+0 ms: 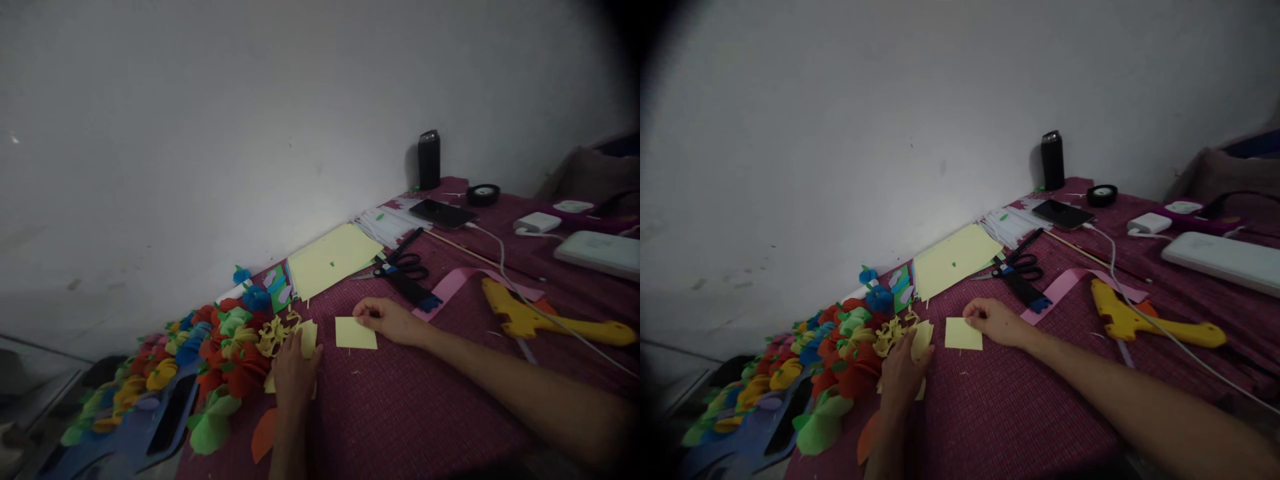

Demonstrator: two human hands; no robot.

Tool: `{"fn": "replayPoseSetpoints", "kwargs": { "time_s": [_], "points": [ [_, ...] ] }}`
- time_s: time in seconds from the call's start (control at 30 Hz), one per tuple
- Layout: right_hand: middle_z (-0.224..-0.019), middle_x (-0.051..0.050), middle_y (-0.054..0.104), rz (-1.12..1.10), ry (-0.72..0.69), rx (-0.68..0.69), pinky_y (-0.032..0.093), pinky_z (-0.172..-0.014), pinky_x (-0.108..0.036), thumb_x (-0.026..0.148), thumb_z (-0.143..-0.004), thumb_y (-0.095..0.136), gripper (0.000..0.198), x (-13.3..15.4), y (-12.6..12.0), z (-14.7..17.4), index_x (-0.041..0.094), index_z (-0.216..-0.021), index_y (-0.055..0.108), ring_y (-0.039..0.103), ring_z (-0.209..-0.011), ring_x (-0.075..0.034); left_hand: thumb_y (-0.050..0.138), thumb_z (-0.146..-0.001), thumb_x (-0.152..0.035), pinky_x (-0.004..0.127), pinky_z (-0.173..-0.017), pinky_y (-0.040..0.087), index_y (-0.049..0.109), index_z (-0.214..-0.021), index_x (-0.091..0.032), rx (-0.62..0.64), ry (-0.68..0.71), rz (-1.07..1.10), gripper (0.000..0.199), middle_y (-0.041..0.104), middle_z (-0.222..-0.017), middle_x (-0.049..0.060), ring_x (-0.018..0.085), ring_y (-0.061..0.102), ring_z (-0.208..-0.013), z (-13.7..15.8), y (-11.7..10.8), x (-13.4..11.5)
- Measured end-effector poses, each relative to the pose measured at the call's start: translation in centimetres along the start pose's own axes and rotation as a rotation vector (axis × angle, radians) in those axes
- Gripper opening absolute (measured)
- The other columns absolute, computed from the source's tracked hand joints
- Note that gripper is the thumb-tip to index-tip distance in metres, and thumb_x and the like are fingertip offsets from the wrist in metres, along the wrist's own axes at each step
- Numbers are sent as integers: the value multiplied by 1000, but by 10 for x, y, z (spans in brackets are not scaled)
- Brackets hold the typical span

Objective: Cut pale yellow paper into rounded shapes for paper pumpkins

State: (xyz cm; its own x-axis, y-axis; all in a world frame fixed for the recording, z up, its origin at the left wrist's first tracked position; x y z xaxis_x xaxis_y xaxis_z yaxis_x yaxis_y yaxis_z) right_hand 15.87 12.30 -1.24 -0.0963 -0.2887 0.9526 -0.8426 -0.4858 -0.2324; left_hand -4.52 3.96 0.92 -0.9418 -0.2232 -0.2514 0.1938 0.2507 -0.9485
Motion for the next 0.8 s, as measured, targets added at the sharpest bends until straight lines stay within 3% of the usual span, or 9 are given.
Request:
{"fn": "replayPoseSetpoints", "kwargs": {
  "time_s": [0.1, 0.17, 0.23, 0.3, 0.4, 0.6, 0.8],
  "points": [
    [-65, 1, 55, -25, -13, 48, 37, -52, -21, 25, -76, 49, 14, 7, 3, 4, 15, -82, 57, 48, -58, -10, 43, -80, -35, 37, -93, 30, 46, -117, -17, -142, 82, 304, 41, 49, -119, 11, 23, 42, -111, 7, -6, -18],
    [-65, 1, 55, 22, -32, 87, 36, -52, -21, 24, -75, 50, 14, 11, 7, 8, 16, -82, 59, 47, -57, -10, 43, -81, -33, 33, -89, 35, 45, -118, -19, -104, 127, 550, 40, 50, -119, 9, 20, 46, -107, 13, -3, -30],
    [-66, 1, 56, 71, -57, 125, 36, -52, -21, 23, -74, 51, 14, 13, 10, 11, 17, -83, 60, 46, -56, -10, 50, -76, -33, 31, -84, 38, 49, -114, -17, -9, 145, 657, 41, 55, -111, 9, 20, 50, -99, 19, 5, -40],
    [-69, 1, 57, 74, -67, 138, 36, -52, -22, 23, -73, 52, 17, 13, 12, 12, 18, -88, 59, 46, -56, -11, 51, -75, -33, 28, -71, 42, 60, -98, -17, 124, 116, 683, 30, 63, -90, 6, 18, 55, -79, 24, 14, -46],
    [-72, 0, 57, 20, -44, 126, 38, -53, -23, 26, -74, 53, 21, 10, 11, 13, 19, -93, 57, 48, -59, -12, 48, -77, -34, 23, -57, 40, 63, -79, -16, 272, 92, 753, 24, 61, -68, 2, 13, 51, -61, 29, 22, -50],
    [-68, 1, 54, -89, 58, 245, 39, -54, -23, 34, -73, 56, 24, 6, 16, 14, 20, -92, 55, 50, -61, -12, 45, -78, -38, 20, -51, 34, 64, -78, -14, 370, 107, 856, 31, 56, -63, 0, 10, 44, -55, 33, 26, -49],
    [-72, 1, 55, -106, 145, 234, 41, -55, -25, 40, -71, 56, 29, 0, 20, 12, 19, -92, 53, 51, -62, -13, 47, -75, -37, 20, -48, 28, 65, -68, -14, 372, 160, 725, 30, 51, -55, -2, 9, 38, -51, 34, 28, -43]
  ]
}}
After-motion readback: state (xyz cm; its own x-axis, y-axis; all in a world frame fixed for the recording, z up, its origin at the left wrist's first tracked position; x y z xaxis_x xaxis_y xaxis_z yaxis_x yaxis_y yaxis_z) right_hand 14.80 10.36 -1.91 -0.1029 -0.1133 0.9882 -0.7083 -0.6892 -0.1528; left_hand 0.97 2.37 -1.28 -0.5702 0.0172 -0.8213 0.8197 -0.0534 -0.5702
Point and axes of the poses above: each hand's wrist, its own z-axis away from the middle knuckle, its own y-axis out of the palm, x = y × z, the point moved 3 cm from there along -z, towards the middle knuckle
